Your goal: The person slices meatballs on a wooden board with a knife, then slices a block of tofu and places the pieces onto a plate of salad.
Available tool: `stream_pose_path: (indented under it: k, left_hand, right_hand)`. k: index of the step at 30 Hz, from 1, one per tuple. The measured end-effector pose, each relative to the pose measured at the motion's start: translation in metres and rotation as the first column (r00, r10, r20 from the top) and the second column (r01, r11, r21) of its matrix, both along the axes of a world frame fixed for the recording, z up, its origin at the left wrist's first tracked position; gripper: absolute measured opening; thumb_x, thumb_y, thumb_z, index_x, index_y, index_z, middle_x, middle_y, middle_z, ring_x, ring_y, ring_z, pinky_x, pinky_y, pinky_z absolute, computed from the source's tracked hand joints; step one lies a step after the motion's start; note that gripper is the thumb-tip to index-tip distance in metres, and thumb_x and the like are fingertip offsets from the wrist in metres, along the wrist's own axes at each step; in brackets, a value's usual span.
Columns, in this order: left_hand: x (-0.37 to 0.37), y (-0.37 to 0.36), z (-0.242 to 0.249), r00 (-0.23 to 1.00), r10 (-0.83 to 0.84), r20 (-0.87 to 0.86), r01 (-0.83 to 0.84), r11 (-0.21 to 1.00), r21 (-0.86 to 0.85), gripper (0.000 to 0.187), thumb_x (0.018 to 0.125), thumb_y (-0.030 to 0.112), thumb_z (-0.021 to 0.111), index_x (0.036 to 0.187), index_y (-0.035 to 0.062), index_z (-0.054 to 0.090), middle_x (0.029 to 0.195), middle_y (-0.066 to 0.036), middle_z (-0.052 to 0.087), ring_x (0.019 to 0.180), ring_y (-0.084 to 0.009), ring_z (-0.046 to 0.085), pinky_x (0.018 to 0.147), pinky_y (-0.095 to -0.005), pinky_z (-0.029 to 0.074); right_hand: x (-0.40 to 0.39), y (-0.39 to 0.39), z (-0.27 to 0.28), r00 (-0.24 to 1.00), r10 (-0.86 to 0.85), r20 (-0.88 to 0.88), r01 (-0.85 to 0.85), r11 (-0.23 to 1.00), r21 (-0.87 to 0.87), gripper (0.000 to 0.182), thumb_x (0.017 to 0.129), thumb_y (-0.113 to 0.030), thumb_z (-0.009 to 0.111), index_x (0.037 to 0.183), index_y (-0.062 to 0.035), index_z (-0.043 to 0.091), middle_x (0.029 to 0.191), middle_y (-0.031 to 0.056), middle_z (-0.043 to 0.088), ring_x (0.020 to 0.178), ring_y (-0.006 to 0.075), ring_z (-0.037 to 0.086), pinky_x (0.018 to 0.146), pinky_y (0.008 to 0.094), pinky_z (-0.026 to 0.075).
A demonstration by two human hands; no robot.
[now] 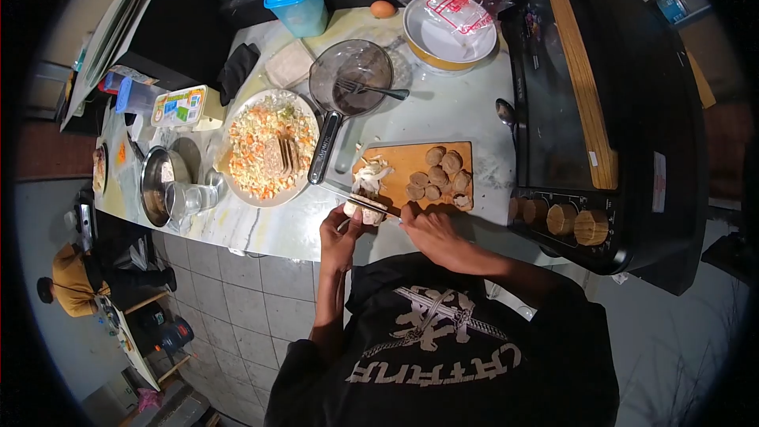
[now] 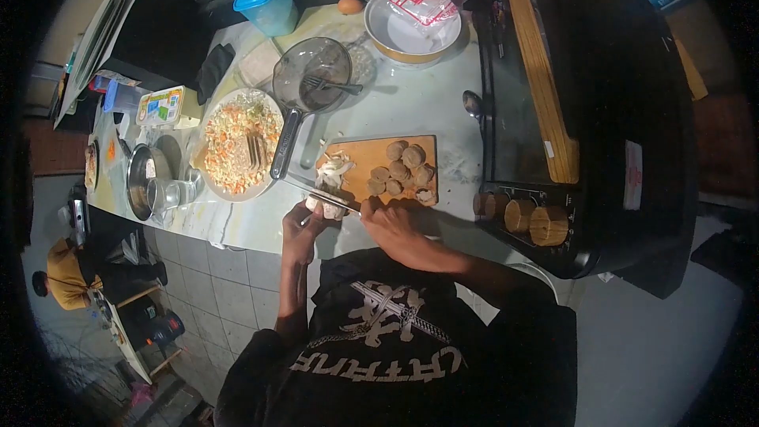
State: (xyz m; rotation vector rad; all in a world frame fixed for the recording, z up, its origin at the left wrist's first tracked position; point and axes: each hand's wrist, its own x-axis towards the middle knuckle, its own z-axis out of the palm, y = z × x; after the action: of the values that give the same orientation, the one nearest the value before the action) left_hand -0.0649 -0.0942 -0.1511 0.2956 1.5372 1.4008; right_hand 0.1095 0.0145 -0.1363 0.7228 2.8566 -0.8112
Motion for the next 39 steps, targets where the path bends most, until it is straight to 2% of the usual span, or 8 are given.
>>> stream_pose_path:
  k: [2,4,11,13,26,30,34,39]
  left_hand:
    - [0.001,-0.002,-0.002,1.0,0.011,0.016,-0.011,1.0,0.013,0.038,0.09,0.013,0.064,0.115,-0.0109,0.049,0.101,-0.019,0.064,0.088,-0.0236,0.065,0.075,-0.0345,0.056]
    - [0.002,-0.001,0.0,0.999,0.024,0.025,-0.024,1.0,0.001,0.038,0.09,0.013,0.064,0.116,-0.0102,0.049,0.102,-0.018,0.063,0.088,-0.0239,0.065,0.075,-0.0341,0.056]
    - [0.001,-0.002,-0.002,1.0,0.013,-0.018,-0.014,0.999,-0.044,0.038,0.091,0.012,0.063,0.117,-0.01,0.047,0.103,-0.018,0.062,0.091,-0.0247,0.064,0.077,-0.0342,0.056]
    - [0.001,0.001,0.003,0.998,-0.033,-0.051,0.03,0.998,-0.051,0.039,0.091,0.013,0.063,0.117,-0.0098,0.046,0.106,-0.019,0.06,0.094,-0.0248,0.063,0.079,-0.0337,0.056]
    - [0.018,-0.004,0.011,0.949,-0.143,-0.282,0.141,0.99,-0.028,0.033,0.09,0.013,0.065,0.113,-0.0045,0.049,0.102,-0.013,0.06,0.092,-0.019,0.061,0.077,-0.0306,0.053]
    - [-0.003,-0.019,0.027,0.961,-0.055,-0.271,0.035,0.996,-0.08,0.037,0.09,0.015,0.064,0.118,-0.003,0.048,0.108,-0.014,0.059,0.096,-0.0212,0.062,0.082,-0.0325,0.053]
    - [-0.021,-0.023,0.044,0.998,-0.03,-0.059,0.031,0.999,0.019,0.04,0.093,0.016,0.061,0.125,-0.0018,0.046,0.112,-0.014,0.059,0.101,-0.0228,0.061,0.088,-0.035,0.052]
    - [-0.021,-0.026,0.041,0.963,-0.013,0.268,-0.008,0.997,0.077,0.067,0.09,0.036,0.063,0.137,-0.0013,0.035,0.118,-0.013,0.057,0.108,-0.0263,0.058,0.095,-0.0415,0.047]
  right_hand:
    - [0.002,-0.003,-0.002,1.0,-0.004,0.026,0.004,1.0,0.009,0.024,0.072,0.004,0.059,0.092,0.0031,0.045,0.065,0.0192,0.063,0.065,0.035,0.067,0.055,0.0416,0.052]
    - [0.01,-0.002,-0.002,0.997,-0.046,0.058,0.053,0.993,-0.109,0.023,0.095,-0.023,0.048,0.098,-0.0004,0.041,0.069,0.0194,0.061,0.07,0.0403,0.061,0.064,0.0489,0.046]
    - [0.01,-0.004,-0.001,0.994,-0.052,0.099,0.06,0.995,-0.079,0.023,0.095,-0.023,0.049,0.097,-0.0009,0.041,0.068,0.0195,0.061,0.07,0.04,0.061,0.064,0.0492,0.046]
    - [0.009,0.0,0.002,1.0,0.0,0.028,0.0,1.0,0.008,0.017,0.077,0.002,0.056,0.089,0.003,0.045,0.065,0.0191,0.063,0.066,0.0343,0.067,0.053,0.0404,0.052]
    - [0.003,-0.001,0.002,0.986,0.025,-0.164,-0.01,0.995,0.095,0.019,0.077,0.0,0.057,0.093,0.0047,0.047,0.065,0.0182,0.063,0.064,0.0335,0.068,0.054,0.0397,0.054]
    - [0.002,-0.003,0.0,1.0,-0.025,0.005,0.025,0.999,0.027,0.019,0.077,0.0,0.057,0.094,0.0046,0.047,0.066,0.0192,0.065,0.065,0.0339,0.068,0.054,0.0401,0.055]
    - [0.001,-0.003,0.001,1.0,-0.014,-0.006,0.014,0.998,0.055,0.015,0.079,-0.001,0.056,0.092,0.0034,0.049,0.065,0.0182,0.065,0.063,0.0334,0.068,0.054,0.0402,0.055]
    - [-0.002,-0.005,0.0,0.993,-0.062,0.098,0.064,0.998,-0.008,0.015,0.087,-0.012,0.051,0.094,-0.0001,0.046,0.067,0.018,0.064,0.066,0.0349,0.066,0.059,0.0435,0.052]
